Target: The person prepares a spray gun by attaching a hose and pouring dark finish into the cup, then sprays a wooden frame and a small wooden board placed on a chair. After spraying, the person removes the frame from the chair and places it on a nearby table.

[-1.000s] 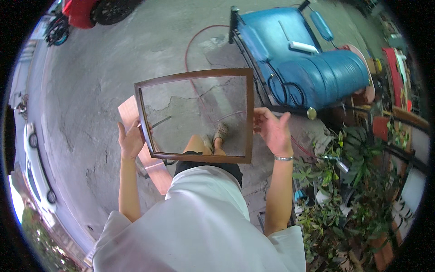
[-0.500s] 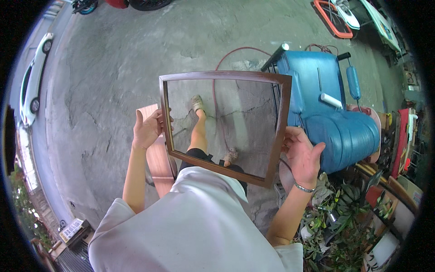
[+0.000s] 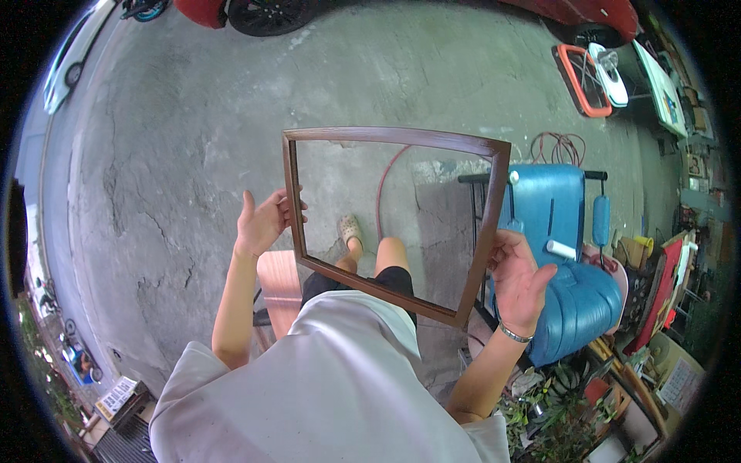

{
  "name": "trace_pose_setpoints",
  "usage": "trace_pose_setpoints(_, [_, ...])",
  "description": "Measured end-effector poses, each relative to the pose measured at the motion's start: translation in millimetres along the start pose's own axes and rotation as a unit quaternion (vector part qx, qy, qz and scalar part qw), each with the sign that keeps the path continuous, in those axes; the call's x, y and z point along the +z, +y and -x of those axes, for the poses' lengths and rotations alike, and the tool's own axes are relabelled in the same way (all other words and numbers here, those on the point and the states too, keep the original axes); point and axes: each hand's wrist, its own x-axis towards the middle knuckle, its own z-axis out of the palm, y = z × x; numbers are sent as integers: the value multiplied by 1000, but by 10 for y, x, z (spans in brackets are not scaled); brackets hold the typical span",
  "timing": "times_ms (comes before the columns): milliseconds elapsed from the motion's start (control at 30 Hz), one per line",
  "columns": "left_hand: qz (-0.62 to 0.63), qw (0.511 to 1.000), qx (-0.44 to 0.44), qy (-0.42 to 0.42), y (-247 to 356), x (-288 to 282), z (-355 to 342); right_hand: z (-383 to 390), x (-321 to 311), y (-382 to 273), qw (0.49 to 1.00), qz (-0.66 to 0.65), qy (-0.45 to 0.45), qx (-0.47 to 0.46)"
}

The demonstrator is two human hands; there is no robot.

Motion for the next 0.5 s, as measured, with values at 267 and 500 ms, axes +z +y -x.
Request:
trace_pose_setpoints(267, [-56,997,41,41,1072,21,-950,-1312,-266,54,991,-111,69,21])
trace_pose_setpoints(500, [-109,993,29,-26,1993,90,-2789,-2872,-1023,-19,974,-214,69,38])
